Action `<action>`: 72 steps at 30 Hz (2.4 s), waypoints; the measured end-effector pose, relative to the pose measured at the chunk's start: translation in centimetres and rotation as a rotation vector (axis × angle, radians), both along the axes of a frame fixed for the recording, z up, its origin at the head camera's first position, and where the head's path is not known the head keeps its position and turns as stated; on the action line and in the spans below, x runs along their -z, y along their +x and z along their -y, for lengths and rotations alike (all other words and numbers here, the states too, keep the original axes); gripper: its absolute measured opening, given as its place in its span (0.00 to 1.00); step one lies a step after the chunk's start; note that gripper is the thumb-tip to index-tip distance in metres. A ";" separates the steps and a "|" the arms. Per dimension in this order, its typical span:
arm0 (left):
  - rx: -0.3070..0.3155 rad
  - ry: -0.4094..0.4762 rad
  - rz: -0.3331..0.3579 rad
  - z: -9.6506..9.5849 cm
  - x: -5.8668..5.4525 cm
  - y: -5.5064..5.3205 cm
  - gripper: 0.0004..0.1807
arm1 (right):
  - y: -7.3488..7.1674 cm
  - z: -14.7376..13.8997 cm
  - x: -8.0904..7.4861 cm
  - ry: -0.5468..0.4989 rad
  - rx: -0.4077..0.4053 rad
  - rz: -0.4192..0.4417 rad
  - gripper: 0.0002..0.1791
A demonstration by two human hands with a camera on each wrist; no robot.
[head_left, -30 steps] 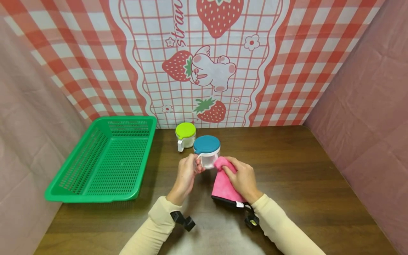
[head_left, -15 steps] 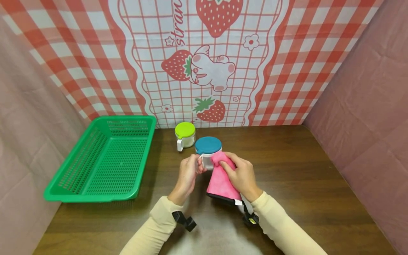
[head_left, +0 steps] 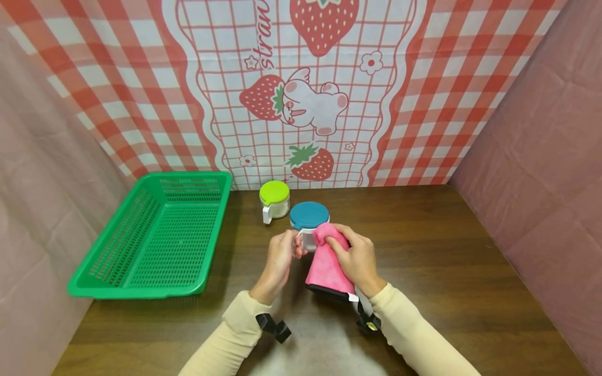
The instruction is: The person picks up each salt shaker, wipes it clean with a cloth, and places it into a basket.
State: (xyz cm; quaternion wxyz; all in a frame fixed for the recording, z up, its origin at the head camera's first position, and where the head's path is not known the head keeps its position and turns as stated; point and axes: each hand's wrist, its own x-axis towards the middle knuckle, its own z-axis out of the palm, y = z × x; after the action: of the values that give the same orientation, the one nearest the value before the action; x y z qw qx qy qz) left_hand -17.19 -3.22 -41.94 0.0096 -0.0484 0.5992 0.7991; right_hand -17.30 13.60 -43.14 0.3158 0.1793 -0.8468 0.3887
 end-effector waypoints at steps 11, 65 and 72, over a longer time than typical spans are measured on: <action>0.027 -0.023 0.002 0.2 0.2 -0.1 0.14 | -0.3 -0.5 -0.1 -0.061 -0.012 0.115 0.15; 0.172 0.037 -0.041 2.3 1.1 -0.5 0.16 | -0.8 -0.4 0.1 -0.173 0.012 0.245 0.17; 0.131 0.009 -0.035 2.4 0.9 -0.6 0.16 | -0.7 -0.5 0.0 -0.178 -0.004 0.262 0.17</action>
State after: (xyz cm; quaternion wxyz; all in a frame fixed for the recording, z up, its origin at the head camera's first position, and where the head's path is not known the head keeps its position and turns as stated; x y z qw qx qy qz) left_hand -17.77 -5.62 -42.88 0.0515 0.0050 0.5976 0.8001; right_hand -18.05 14.13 -43.15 0.2166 0.1000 -0.8425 0.4829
